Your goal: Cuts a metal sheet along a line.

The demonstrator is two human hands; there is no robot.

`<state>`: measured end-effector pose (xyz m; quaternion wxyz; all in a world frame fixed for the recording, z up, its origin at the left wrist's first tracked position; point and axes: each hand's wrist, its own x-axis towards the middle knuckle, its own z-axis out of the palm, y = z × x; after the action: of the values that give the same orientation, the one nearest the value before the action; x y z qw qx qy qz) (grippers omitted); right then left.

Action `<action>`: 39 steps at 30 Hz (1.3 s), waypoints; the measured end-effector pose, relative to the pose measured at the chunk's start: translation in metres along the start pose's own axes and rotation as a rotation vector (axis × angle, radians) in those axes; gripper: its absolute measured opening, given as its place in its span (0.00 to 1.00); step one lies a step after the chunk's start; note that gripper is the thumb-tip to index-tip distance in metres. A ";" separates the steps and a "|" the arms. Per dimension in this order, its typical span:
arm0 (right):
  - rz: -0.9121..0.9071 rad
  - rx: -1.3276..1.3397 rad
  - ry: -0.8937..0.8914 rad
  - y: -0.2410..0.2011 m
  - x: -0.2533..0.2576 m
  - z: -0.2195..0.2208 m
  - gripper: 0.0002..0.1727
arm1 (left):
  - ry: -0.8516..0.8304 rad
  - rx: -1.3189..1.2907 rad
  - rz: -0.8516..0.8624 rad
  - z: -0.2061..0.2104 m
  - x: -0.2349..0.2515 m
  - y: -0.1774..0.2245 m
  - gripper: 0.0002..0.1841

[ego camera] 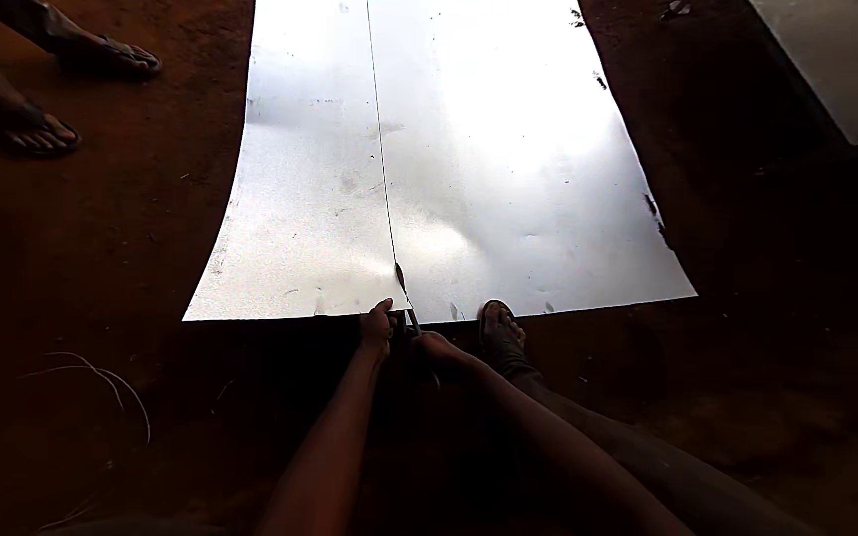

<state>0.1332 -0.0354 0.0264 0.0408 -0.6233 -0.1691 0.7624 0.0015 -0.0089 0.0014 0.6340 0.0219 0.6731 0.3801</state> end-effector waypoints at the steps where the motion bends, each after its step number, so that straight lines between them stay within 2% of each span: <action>1: -0.012 0.005 0.002 -0.001 0.000 -0.001 0.14 | -0.004 0.001 -0.002 0.000 0.000 0.000 0.13; 3: -0.016 0.025 0.004 -0.007 0.001 -0.005 0.12 | -0.007 0.008 -0.003 0.000 -0.001 0.000 0.14; 6: -0.003 0.045 0.009 -0.010 0.005 -0.008 0.16 | -0.005 0.012 -0.008 0.000 -0.001 0.000 0.14; 12: -0.095 0.025 0.087 0.003 0.017 0.004 0.12 | 0.005 0.002 -0.010 0.003 -0.001 0.002 0.13; 14: -0.055 0.063 0.122 0.012 0.022 0.002 0.13 | 0.014 0.006 -0.017 0.003 -0.002 0.002 0.13; 17: 0.021 0.118 0.135 0.007 0.013 0.008 0.11 | 0.019 0.011 -0.016 0.003 -0.003 0.004 0.13; 23: 0.063 0.151 0.066 0.014 0.022 0.005 0.09 | 0.023 0.009 -0.020 0.004 -0.003 0.004 0.13; 26: 0.075 0.157 0.100 0.016 0.025 0.011 0.11 | 0.025 0.014 -0.016 0.003 -0.001 0.003 0.13; 39: -0.052 0.136 0.240 0.027 0.039 0.020 0.06 | 0.018 -0.008 -0.032 0.004 -0.002 0.008 0.15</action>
<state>0.1098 -0.0540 -0.0150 0.1224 -0.7011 -0.1268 0.6910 0.0020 -0.0024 0.0074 0.6338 0.0052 0.6777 0.3728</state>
